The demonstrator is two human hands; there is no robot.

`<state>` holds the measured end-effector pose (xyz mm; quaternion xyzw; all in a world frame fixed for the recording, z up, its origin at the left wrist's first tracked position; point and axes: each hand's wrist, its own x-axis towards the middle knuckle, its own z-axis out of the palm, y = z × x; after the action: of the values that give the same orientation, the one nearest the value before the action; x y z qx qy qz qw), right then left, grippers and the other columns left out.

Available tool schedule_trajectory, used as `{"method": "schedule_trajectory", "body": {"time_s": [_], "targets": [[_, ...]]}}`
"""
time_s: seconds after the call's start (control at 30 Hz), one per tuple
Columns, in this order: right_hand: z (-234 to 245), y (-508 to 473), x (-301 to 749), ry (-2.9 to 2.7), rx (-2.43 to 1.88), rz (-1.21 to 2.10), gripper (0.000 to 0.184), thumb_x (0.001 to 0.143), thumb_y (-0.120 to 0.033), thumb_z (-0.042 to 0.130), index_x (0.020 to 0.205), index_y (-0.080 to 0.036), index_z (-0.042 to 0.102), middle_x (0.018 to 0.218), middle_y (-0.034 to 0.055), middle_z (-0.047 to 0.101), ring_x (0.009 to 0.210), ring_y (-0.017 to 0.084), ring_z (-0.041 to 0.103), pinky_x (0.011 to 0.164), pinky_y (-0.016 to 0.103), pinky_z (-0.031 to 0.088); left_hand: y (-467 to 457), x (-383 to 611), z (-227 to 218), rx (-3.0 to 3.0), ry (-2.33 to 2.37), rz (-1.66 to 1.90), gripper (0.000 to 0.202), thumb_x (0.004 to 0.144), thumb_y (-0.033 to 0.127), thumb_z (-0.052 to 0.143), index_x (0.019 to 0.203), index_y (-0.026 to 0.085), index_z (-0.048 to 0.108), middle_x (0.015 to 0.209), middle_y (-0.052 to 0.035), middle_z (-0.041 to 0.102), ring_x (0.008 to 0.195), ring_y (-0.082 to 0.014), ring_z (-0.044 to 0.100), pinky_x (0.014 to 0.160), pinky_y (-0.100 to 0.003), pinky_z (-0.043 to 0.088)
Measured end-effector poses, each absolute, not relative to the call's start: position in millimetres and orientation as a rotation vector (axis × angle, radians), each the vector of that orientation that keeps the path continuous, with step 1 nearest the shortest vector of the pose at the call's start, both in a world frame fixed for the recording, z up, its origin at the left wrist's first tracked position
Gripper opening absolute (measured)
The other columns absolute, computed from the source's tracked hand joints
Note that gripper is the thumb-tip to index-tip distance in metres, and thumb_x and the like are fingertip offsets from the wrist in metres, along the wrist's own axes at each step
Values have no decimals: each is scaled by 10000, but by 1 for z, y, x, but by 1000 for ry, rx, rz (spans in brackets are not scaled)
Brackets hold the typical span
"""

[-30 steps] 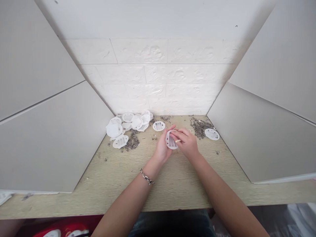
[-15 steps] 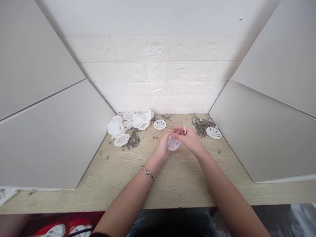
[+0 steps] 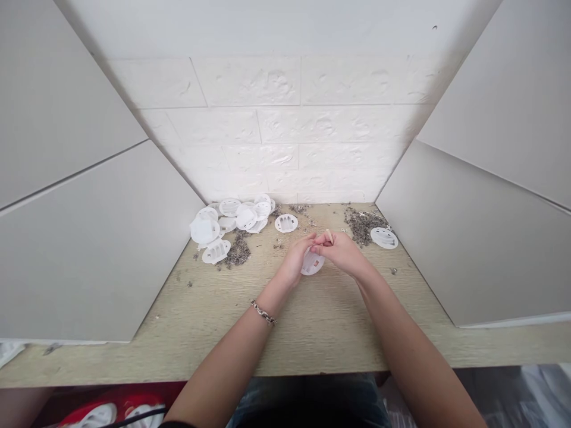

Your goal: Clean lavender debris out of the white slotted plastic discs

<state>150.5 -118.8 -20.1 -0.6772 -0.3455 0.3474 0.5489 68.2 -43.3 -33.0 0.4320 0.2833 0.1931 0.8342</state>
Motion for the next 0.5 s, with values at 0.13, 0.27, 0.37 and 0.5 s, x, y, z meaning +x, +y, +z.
{"method": "schedule_trajectory", "body": {"time_s": [0.13, 0.27, 0.37, 0.5], "targets": [[-21, -117, 152, -803, -1518, 820, 139, 558, -232, 618, 635, -131, 562, 665, 3, 602, 598, 101, 536, 556, 210, 413, -43, 68, -30, 877, 502, 340, 235, 608, 210, 519, 793, 119, 632, 662, -29, 620, 542, -108, 509, 528, -209, 354], [-23, -115, 153, -787, -1565, 800, 233, 567, -273, 632, 744, -121, 630, 721, 30, 628, 628, 122, 553, 576, 231, 426, -41, 68, -33, 749, 535, 328, 179, 651, 242, 495, 703, 105, 598, 523, -10, 550, 464, -97, 476, 495, -208, 358], [-25, -115, 153, -838, -1576, 789, 264, 602, -291, 619, 807, -128, 645, 762, 32, 635, 674, 132, 567, 602, 235, 435, -38, 68, -37, 676, 543, 306, 169, 673, 245, 498, 697, 99, 578, 526, -20, 546, 461, -103, 490, 491, -216, 374], [-27, -113, 154, -855, -1615, 783, 195, 666, -270, 567, 777, -126, 637, 728, 24, 627, 649, 119, 558, 584, 220, 425, -35, 69, -40, 626, 520, 293, 140, 689, 232, 496, 667, 108, 559, 515, -21, 538, 447, -103, 490, 470, -215, 373]]}}
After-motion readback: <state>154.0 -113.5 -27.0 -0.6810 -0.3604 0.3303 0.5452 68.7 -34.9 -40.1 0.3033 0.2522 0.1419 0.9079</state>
